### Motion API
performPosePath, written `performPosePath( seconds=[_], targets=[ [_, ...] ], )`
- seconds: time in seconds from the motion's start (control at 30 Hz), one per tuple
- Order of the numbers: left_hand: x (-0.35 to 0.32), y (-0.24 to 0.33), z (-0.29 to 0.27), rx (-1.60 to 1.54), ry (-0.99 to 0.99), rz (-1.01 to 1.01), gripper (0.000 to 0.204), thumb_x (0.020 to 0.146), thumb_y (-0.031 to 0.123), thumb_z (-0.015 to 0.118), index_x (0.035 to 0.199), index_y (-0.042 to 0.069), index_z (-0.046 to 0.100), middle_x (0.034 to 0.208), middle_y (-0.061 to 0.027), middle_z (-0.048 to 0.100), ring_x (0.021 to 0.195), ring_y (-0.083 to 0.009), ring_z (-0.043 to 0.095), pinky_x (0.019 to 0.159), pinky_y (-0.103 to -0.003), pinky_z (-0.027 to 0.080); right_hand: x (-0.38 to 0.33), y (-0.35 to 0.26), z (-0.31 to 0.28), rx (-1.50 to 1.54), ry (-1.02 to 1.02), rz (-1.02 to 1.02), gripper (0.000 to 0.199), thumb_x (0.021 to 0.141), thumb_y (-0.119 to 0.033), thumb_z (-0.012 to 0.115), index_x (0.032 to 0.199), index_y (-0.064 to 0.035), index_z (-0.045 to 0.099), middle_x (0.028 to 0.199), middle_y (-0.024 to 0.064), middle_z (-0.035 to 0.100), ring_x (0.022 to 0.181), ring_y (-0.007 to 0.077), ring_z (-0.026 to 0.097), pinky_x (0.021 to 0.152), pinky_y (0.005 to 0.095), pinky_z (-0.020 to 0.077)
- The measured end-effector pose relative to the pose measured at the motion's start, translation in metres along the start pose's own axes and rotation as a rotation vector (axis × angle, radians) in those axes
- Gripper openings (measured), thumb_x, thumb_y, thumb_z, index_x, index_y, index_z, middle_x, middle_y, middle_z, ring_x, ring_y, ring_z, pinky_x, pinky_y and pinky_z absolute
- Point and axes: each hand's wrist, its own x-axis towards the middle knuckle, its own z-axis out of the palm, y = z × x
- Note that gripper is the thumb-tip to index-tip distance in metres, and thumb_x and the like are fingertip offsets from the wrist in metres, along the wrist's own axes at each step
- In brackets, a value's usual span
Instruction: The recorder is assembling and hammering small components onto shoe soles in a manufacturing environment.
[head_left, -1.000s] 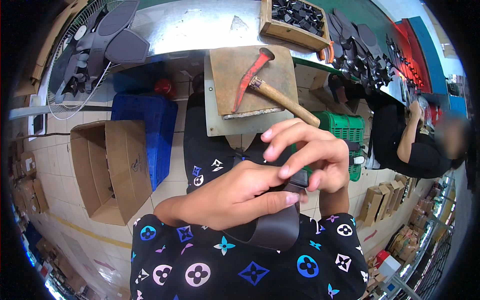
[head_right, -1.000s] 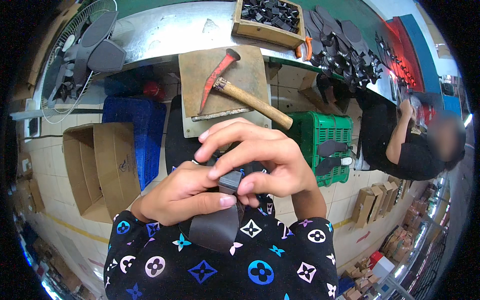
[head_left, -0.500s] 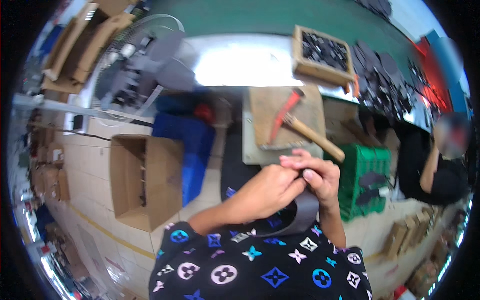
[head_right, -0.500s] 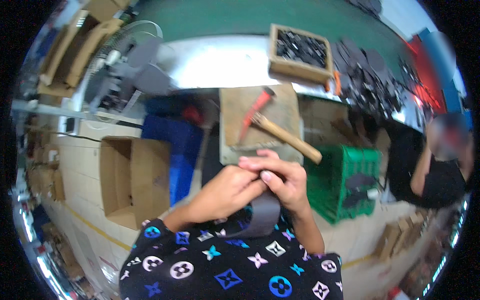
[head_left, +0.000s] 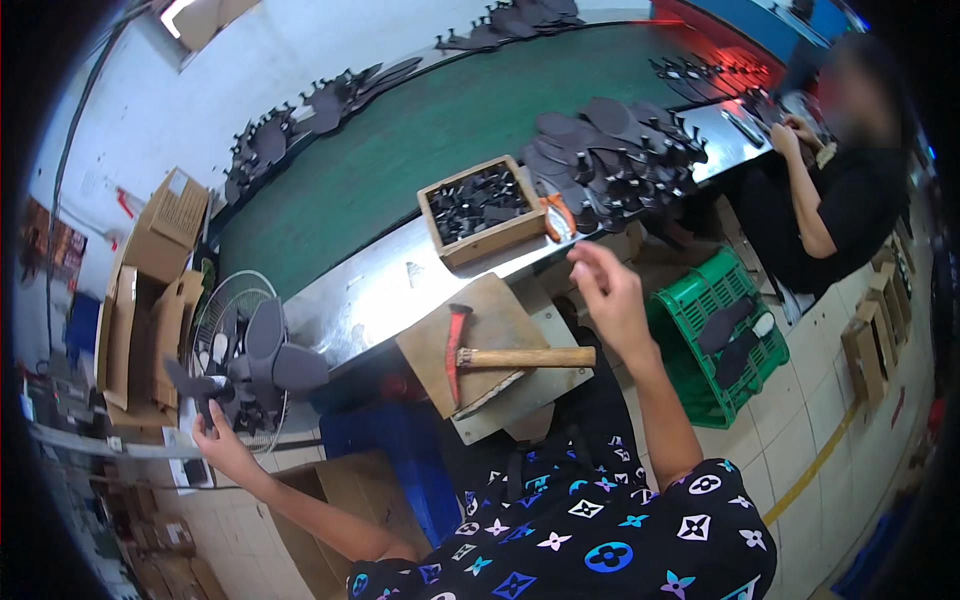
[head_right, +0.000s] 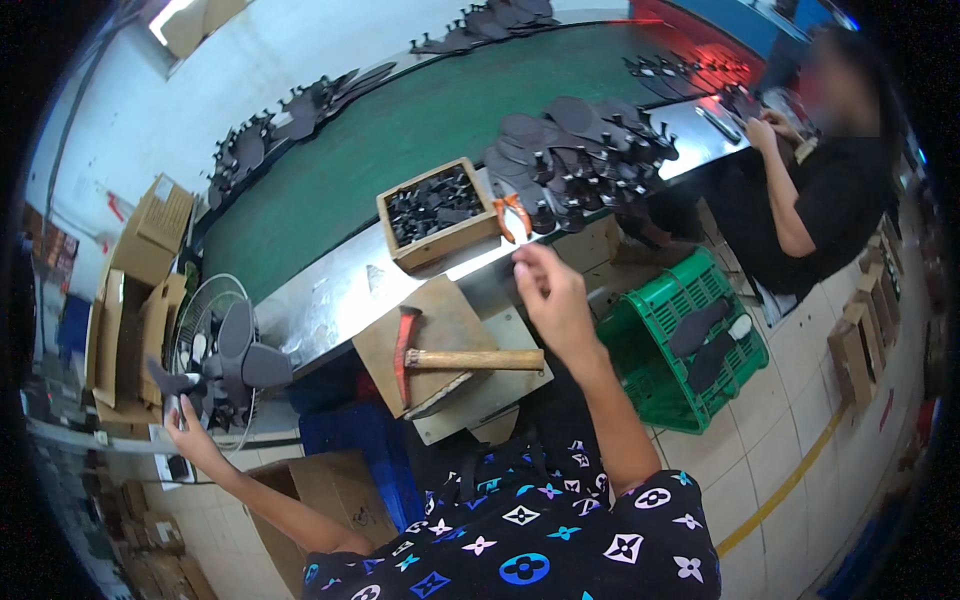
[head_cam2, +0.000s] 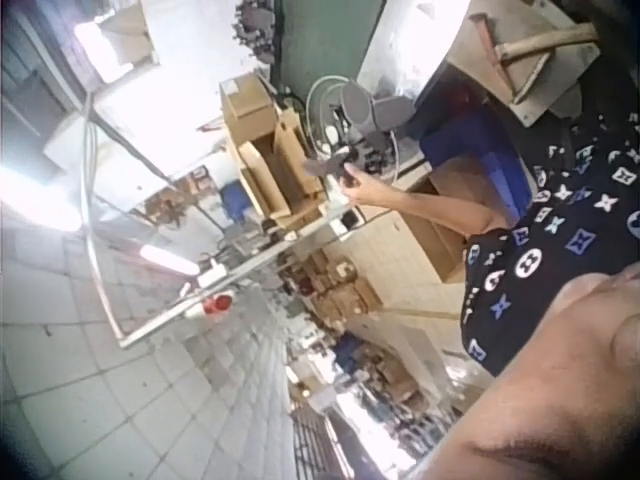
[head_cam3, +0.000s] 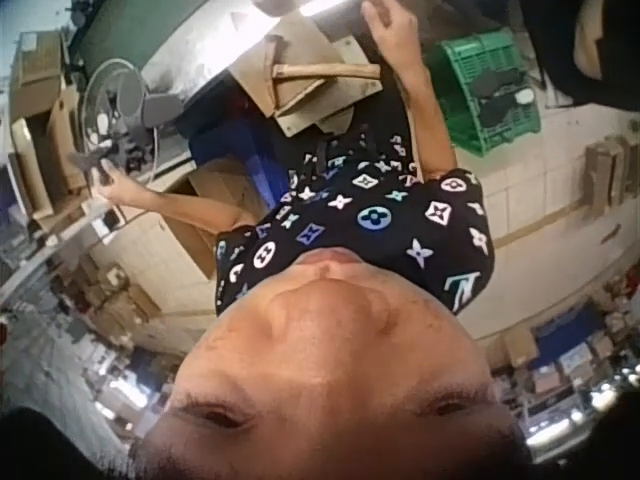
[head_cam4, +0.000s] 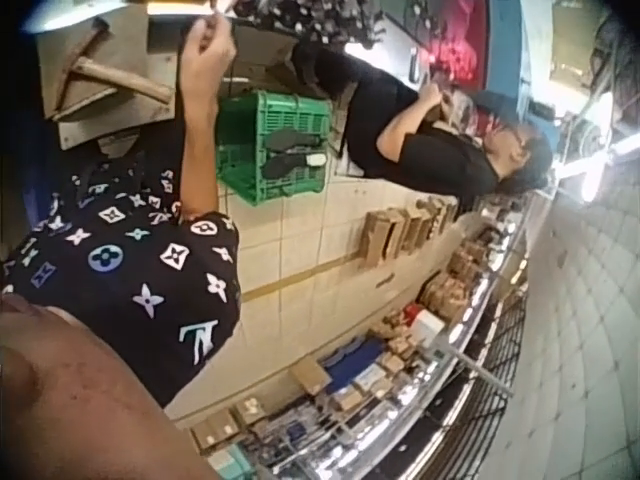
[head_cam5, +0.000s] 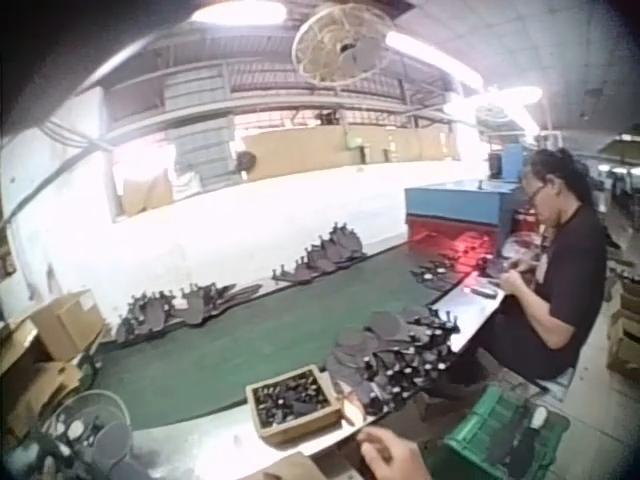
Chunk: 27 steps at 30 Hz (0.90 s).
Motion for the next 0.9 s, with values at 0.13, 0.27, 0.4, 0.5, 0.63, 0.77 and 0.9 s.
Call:
performPosePath(
  seconds=[0.13,0.27,0.4,0.5,0.63,0.77,0.9],
  targets=[
    [-0.028,0.015,0.070,0.128,-0.094,0.553,0.060,0.091,0.038,0.068,0.135,0.000,0.052,0.133,-0.0244,0.051,0.126,-0.0393,0.049,0.105,-0.045,0.040,0.053,0.040,-0.032,-0.232,0.130,0.000,0.031,0.094,-0.012,0.064,0.121,0.0021,0.060,0.104,0.0156,0.070,0.082,0.0244,0.070,0.071,0.0339,0.0548],
    [-0.076,0.028,0.115,0.580,-0.348,0.643,0.062,0.093,0.054,0.058,0.147,0.027,0.046,0.159,-0.0094,0.030,0.146,-0.0385,0.027,0.111,-0.064,0.026,0.087,0.083,-0.047,-0.878,-0.043,-0.368,0.029,0.088,-0.014,0.067,0.112,0.0001,0.059,0.104,0.0161,0.067,0.093,0.0355,0.067,0.079,0.0440,0.0527],
    [-0.034,0.004,0.112,0.562,-0.450,0.523,0.062,0.092,0.062,0.052,0.148,0.037,0.043,0.162,-0.0047,0.027,0.148,-0.0354,0.023,0.106,-0.069,0.028,0.110,0.101,-0.042,-0.861,-0.245,-0.201,0.021,0.084,-0.004,0.066,0.102,-0.0022,0.056,0.099,0.0157,0.065,0.096,0.0375,0.065,0.080,0.0457,0.0519],
    [-0.004,-0.003,0.115,0.582,-0.402,0.518,0.062,0.092,0.063,0.052,0.148,0.037,0.044,0.159,-0.0065,0.033,0.144,-0.0349,0.031,0.103,-0.063,0.034,0.129,0.111,-0.045,-0.527,-0.134,-0.283,0.026,0.082,0.003,0.064,0.107,-0.0017,0.056,0.099,0.0182,0.065,0.092,0.0350,0.066,0.077,0.0419,0.0518],
    [0.029,-0.010,0.138,0.554,-0.259,0.563,0.061,0.091,0.065,0.050,0.142,0.032,0.051,0.148,-0.0073,0.048,0.129,-0.0313,0.048,0.092,-0.052,0.046,0.136,0.086,-0.048,0.150,-0.166,0.072,0.015,0.094,0.001,0.056,0.108,-0.0037,0.058,0.101,0.0068,0.066,0.079,0.0122,0.059,0.072,0.0295,0.0507],
    [0.042,-0.008,0.186,0.571,-0.244,0.255,0.061,0.094,0.064,0.046,0.145,0.030,0.049,0.154,-0.0117,0.038,0.140,-0.0379,0.034,0.101,-0.066,0.033,0.120,0.034,-0.067,0.237,-0.150,0.057,0.015,0.105,-0.014,0.048,0.113,-0.0035,0.055,0.118,0.0106,0.066,0.081,0.0089,0.059,0.074,0.0268,0.0537],
    [0.030,-0.028,0.211,0.551,-0.196,0.237,0.070,0.099,0.058,0.041,0.152,0.012,0.037,0.161,-0.0207,0.020,0.149,-0.0419,0.013,0.110,-0.072,0.012,0.107,-0.007,-0.057,0.515,-0.118,-0.057,0.023,0.106,-0.018,0.046,0.122,-0.0016,0.048,0.126,0.0169,0.060,0.103,0.0176,0.063,0.089,0.0340,0.0556]
  ],
)
